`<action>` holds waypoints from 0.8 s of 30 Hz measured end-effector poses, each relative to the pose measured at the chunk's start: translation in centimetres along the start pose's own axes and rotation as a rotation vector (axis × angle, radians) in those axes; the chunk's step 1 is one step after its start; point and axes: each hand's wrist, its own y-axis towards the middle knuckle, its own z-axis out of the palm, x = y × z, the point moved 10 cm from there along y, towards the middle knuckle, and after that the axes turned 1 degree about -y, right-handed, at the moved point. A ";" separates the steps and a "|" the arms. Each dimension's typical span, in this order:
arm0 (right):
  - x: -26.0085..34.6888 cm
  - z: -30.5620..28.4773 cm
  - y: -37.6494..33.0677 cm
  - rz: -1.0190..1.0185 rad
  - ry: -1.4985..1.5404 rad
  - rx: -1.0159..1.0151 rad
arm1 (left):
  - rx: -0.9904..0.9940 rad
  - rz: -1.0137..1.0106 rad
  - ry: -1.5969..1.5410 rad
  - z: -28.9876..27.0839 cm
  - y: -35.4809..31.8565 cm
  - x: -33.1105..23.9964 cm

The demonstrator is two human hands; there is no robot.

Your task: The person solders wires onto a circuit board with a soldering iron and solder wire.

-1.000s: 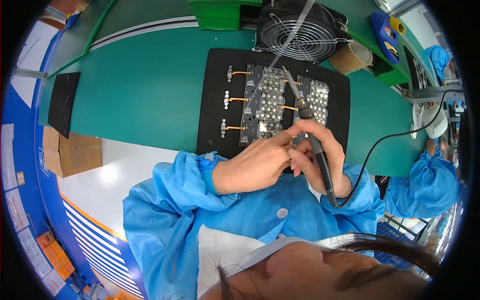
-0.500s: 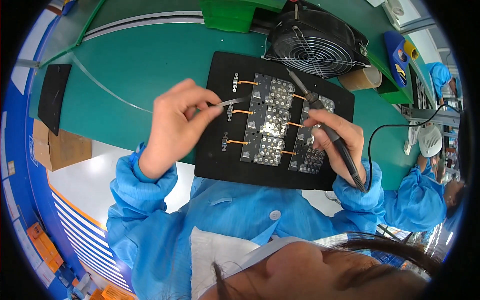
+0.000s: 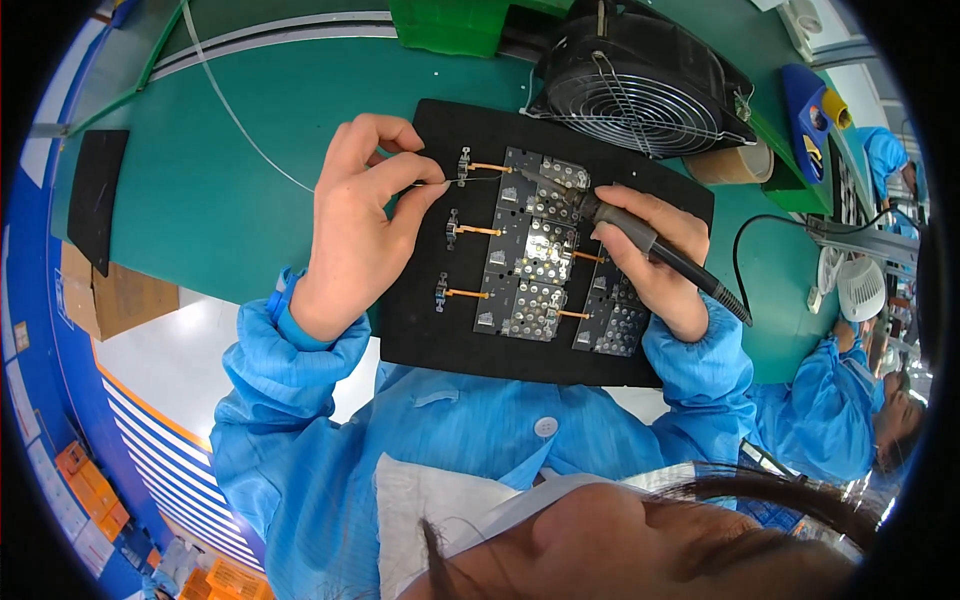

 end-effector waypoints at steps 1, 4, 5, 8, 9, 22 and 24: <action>-0.1 0.0 0.0 0.004 0.000 0.000 | -0.001 -0.009 -0.005 0.0 0.0 0.1; 0.0 0.3 0.1 -0.030 -0.001 0.015 | 0.003 -0.022 -0.012 0.2 -0.1 0.3; 0.1 0.4 0.2 -0.040 -0.001 0.026 | 0.006 -0.024 -0.013 0.2 -0.1 0.4; 0.3 0.5 0.2 -0.047 -0.009 0.035 | 0.023 0.002 -0.011 0.4 0.0 0.2; 0.3 0.5 0.2 -0.048 -0.013 0.036 | 0.023 0.001 -0.011 0.4 0.1 0.1; 0.4 0.7 0.2 -0.040 -0.025 0.063 | -0.017 0.031 -0.080 1.4 1.0 0.0; 0.2 0.7 0.2 -0.031 0.001 0.061 | -0.019 0.042 -0.086 1.6 1.1 -0.2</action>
